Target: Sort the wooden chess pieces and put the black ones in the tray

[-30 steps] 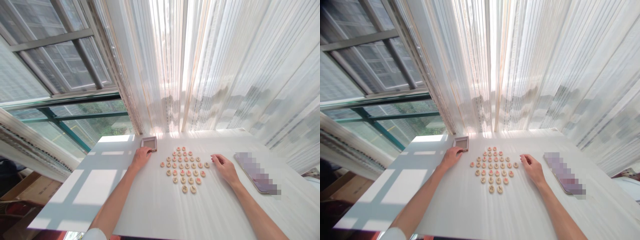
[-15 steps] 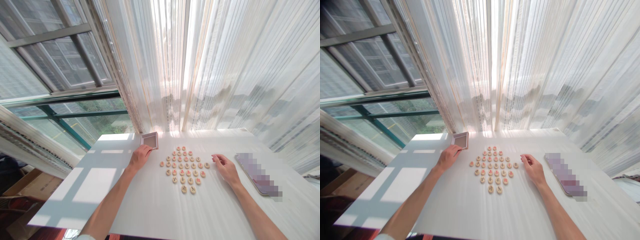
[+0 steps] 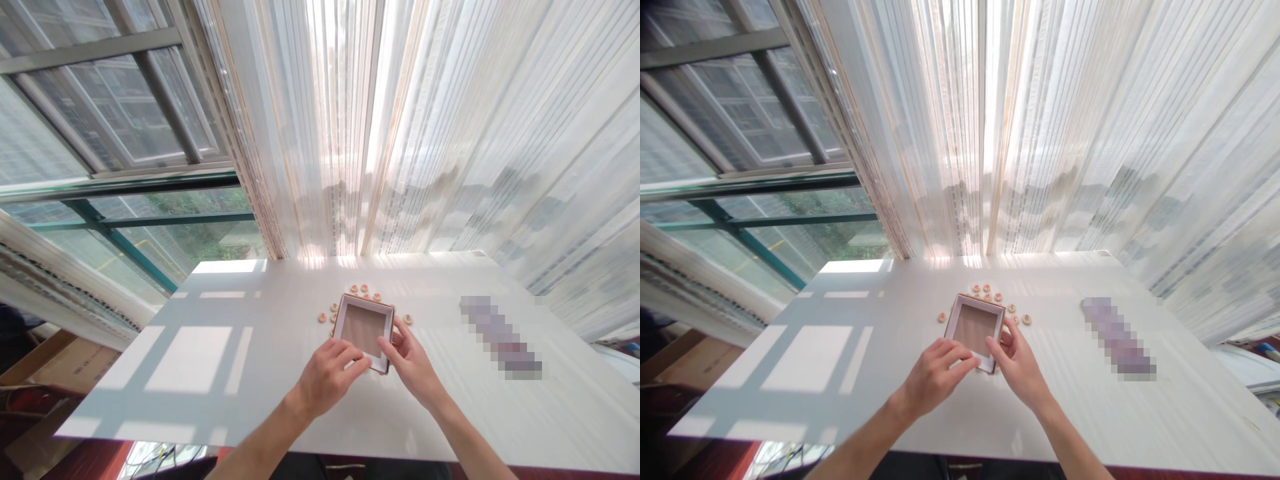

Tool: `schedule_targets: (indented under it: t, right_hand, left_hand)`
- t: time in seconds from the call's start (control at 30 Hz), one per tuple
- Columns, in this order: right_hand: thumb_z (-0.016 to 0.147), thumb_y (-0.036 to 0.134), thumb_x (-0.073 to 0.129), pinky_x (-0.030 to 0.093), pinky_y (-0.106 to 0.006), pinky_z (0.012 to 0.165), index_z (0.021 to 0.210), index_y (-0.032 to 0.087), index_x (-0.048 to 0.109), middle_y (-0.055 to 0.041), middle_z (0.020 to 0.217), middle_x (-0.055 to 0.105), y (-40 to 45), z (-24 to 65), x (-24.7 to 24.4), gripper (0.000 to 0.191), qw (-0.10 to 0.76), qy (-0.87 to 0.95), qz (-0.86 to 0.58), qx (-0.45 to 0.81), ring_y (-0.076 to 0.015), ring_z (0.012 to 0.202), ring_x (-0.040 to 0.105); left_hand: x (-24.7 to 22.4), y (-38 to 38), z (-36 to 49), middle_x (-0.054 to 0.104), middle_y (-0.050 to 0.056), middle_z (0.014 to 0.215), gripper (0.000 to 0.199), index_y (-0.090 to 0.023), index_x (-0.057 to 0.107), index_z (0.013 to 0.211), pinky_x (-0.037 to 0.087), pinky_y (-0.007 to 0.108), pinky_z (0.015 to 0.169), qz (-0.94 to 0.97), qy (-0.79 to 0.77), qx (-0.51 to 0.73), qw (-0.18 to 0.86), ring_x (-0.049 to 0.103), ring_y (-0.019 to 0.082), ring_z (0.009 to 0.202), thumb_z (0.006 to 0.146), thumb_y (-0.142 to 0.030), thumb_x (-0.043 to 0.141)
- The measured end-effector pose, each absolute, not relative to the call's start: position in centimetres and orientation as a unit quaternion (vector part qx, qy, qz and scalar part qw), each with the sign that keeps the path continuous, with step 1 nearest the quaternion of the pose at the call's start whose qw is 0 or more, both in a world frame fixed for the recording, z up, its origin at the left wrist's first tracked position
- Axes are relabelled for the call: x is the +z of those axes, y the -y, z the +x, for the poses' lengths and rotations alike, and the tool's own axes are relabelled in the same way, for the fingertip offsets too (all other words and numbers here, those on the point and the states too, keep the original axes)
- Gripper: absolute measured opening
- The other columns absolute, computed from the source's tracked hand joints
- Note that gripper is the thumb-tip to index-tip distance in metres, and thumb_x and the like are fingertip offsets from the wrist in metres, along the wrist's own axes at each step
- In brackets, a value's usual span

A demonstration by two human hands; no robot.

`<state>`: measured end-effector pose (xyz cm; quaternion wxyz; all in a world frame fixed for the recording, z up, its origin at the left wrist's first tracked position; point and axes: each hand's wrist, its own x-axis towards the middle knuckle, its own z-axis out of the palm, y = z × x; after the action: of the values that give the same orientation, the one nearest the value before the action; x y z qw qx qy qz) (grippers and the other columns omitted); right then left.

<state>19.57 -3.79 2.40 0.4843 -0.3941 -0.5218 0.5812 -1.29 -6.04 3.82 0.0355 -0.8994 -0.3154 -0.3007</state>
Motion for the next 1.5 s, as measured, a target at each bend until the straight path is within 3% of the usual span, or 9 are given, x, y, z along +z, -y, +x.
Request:
schedule_targets:
  t: [0.17,0.33,0.43,0.6,0.77,1.0,1.17,1.33,1.5]
  right_hand:
    - [0.085,0.055,0.066,0.059,-0.038,0.065,0.132,0.036,0.053,-0.0019,0.091,0.074,4.5,19.3,1.2,0.052,0.484,0.511,-0.428,0.567,-0.0256,0.076,0.07]
    - [0.091,0.057,0.056,0.057,-0.039,0.08,0.128,0.026,0.062,-0.0063,0.096,0.074,6.0,18.6,2.3,0.048,0.454,0.561,-0.415,0.554,-0.0277,0.089,0.069]
    - [0.097,0.055,0.046,0.055,-0.033,0.076,0.113,0.02,0.068,-0.0079,0.093,0.073,7.0,17.1,3.6,0.045,0.421,0.617,-0.432,0.507,-0.0243,0.084,0.067]
    - [0.102,0.045,0.038,0.047,-0.026,0.062,0.098,0.02,0.065,-0.0022,0.075,0.067,7.5,14.9,5.2,0.037,0.382,0.696,-0.458,0.401,-0.017,0.066,0.059]
    - [0.102,0.044,0.041,0.041,-0.024,0.051,0.09,0.022,0.062,0.0014,0.066,0.064,6.6,14.0,5.2,0.033,0.352,0.707,-0.492,0.366,-0.0143,0.056,0.057]
    - [0.094,0.039,0.058,0.053,-0.032,0.071,0.113,0.023,0.062,-0.0089,0.105,0.068,7.3,14.4,5.6,0.026,0.437,0.718,-0.491,0.228,-0.0223,0.088,0.065]
    - [0.099,0.032,0.051,0.051,-0.03,0.074,0.099,0.022,0.063,-0.0047,0.09,0.067,9.1,15.4,7.1,0.016,0.414,0.749,-0.353,0.379,-0.018,0.079,0.061]
    - [0.102,0.031,0.045,0.048,-0.029,0.074,0.091,0.021,0.061,-0.0026,0.083,0.062,8.8,16.9,6.8,0.021,0.397,0.732,-0.342,0.436,-0.0167,0.077,0.058]
    - [0.102,0.037,0.046,0.047,-0.028,0.075,0.094,0.021,0.063,-0.0037,0.088,0.063,8.0,18.3,5.6,0.025,0.388,0.709,-0.311,0.499,-0.0175,0.081,0.058]
  left_hand:
    - [2.9,7.4,-2.6,0.056,0.013,0.135,0.042,-0.028,0.054,0.128,0.043,0.05,0.108,-0.809,0.398,-0.431,-0.045,0.049,0.03,0.129,0.089,-0.034,0.066]
    - [3.4,7.9,-3.5,0.025,0.014,0.16,0.069,-0.031,0.014,0.155,0.033,0.053,0.115,-0.604,0.398,-0.527,-0.445,0.027,0.032,0.147,0.097,-0.056,0.043]
    - [3.6,8.4,-3.0,0.018,0.012,0.163,0.087,-0.037,0.002,0.156,0.026,0.054,0.118,-0.558,0.294,-0.512,-0.583,0.023,0.034,0.148,0.089,-0.066,0.05]
    - [2.8,9.4,-2.0,0.025,0.01,0.161,0.107,-0.036,-0.002,0.157,0.015,0.054,0.122,-0.541,0.237,-0.525,-0.613,0.023,0.036,0.148,0.077,-0.073,0.061]
    - [1.8,9.7,-2.1,0.032,0.009,0.158,0.115,-0.039,-0.004,0.155,0.023,0.055,0.119,-0.48,0.189,-0.553,-0.655,0.033,0.037,0.144,0.071,-0.075,0.065]
    - [2.3,8.6,-2.3,0.03,0.01,0.158,0.101,-0.037,0.012,0.156,0.028,0.053,0.118,-0.456,0.281,-0.604,-0.591,0.034,0.037,0.142,0.077,-0.064,0.069]
    - [4.4,7.3,-0.7,0.019,0.009,0.163,0.094,-0.032,0.017,0.155,0.029,0.048,0.119,-0.524,0.313,-0.582,-0.537,0.027,0.036,0.146,0.08,-0.068,0.062]
    - [4.8,6.2,1.3,0.026,0.009,0.16,0.085,-0.034,0.024,0.153,0.038,0.049,0.111,-0.563,0.311,-0.547,-0.535,0.046,0.034,0.133,0.083,-0.067,0.059]
    - [4.5,6.1,2.3,0.03,0.009,0.159,0.084,-0.033,0.029,0.152,0.033,0.049,0.114,-0.583,0.315,-0.537,-0.522,0.039,0.035,0.138,0.082,-0.066,0.061]
